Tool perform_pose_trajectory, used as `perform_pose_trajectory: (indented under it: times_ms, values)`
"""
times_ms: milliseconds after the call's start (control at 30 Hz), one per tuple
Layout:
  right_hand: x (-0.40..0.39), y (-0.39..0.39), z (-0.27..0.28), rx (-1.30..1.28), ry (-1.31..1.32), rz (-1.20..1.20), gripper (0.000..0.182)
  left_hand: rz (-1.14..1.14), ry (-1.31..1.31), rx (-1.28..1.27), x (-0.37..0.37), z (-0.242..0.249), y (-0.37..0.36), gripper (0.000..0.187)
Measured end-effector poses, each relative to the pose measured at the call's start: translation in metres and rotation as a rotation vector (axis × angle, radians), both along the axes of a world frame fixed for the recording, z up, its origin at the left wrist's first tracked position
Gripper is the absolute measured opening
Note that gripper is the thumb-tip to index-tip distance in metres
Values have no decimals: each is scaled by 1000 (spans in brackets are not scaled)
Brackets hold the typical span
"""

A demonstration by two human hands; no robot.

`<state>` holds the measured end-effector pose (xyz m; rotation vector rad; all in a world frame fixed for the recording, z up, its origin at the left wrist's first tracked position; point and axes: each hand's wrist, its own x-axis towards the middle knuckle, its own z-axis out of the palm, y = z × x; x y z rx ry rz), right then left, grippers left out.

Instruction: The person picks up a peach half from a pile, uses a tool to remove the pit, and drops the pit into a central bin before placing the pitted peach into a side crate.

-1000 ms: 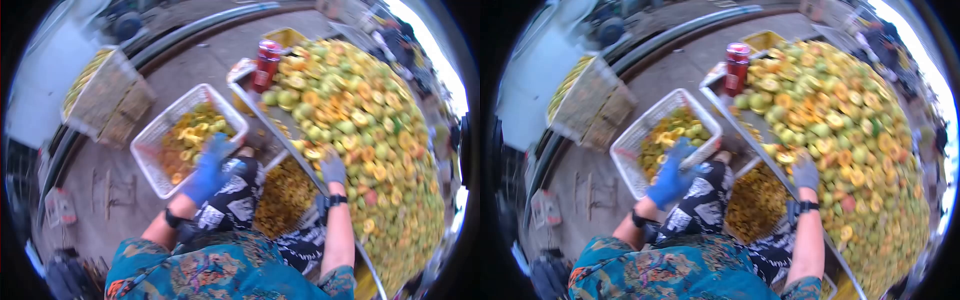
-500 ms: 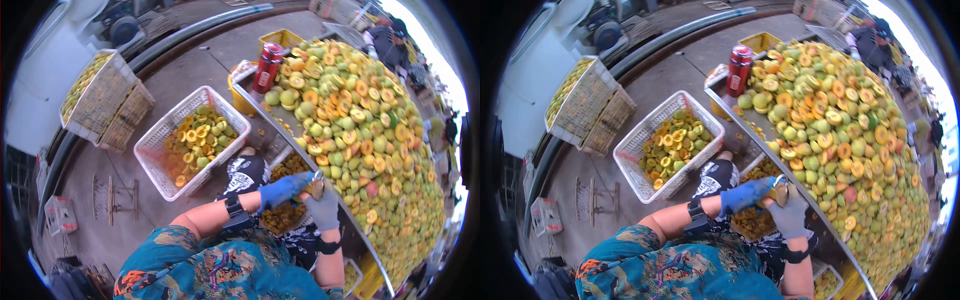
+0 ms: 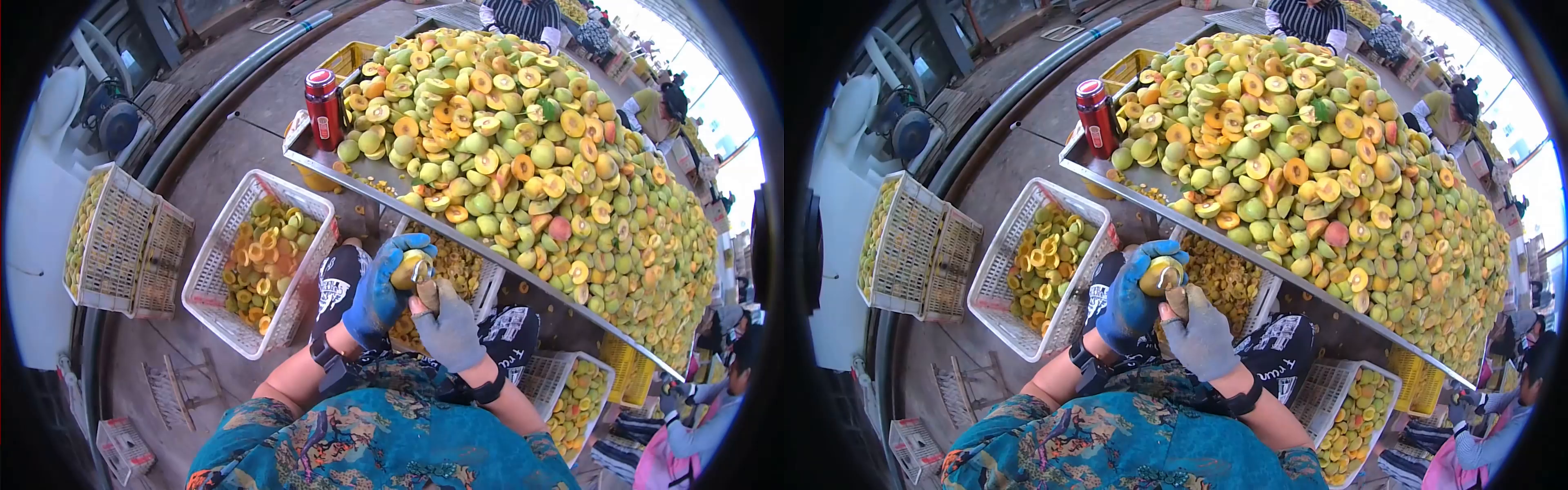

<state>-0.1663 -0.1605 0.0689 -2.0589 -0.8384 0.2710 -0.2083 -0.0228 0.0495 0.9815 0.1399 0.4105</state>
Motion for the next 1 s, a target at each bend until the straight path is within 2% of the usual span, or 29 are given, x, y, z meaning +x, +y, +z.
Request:
perform_pose_trajectory:
  times_ms: [33, 167, 233, 367, 467, 533, 567, 633, 767, 867, 1000]
  values:
    - [0, 0, -2, -12, -46, 8, 36, 2, -26, -157, -2, 2, -3, 37]
    - [-8, -2, -11, 13, -143, -3, 39, 42, 6, -100, -6, 7, -10, 47]
    - [-9, -2, -14, -31, -206, 12, 42, 43, 71, 50, -4, 15, -9, 47]
    - [-10, -4, -13, -28, -160, 39, 44, 8, 138, 5, -3, 25, -8, 52]
    - [-6, -9, -12, 4, -146, 62, 38, -2, 148, 85, -1, 24, -9, 56]
    - [-1, -11, -9, -24, -320, 166, 27, -17, 167, 107, 0, 22, -11, 60]
    - [1, -12, -7, -26, -309, 162, 27, -22, 177, 106, 1, 21, -12, 60]
    - [6, -15, -3, 30, -57, 171, 25, -49, 213, 83, 3, 18, -13, 60]
    - [12, -24, -9, 44, 114, 149, 28, -48, 216, 255, 3, 19, -19, 60]
    - [11, -30, -15, -56, 53, 111, 31, -106, 303, 350, 4, 29, -21, 57]
    - [18, -39, -11, 53, 154, 199, 32, -200, 344, 270, 12, 31, -18, 54]
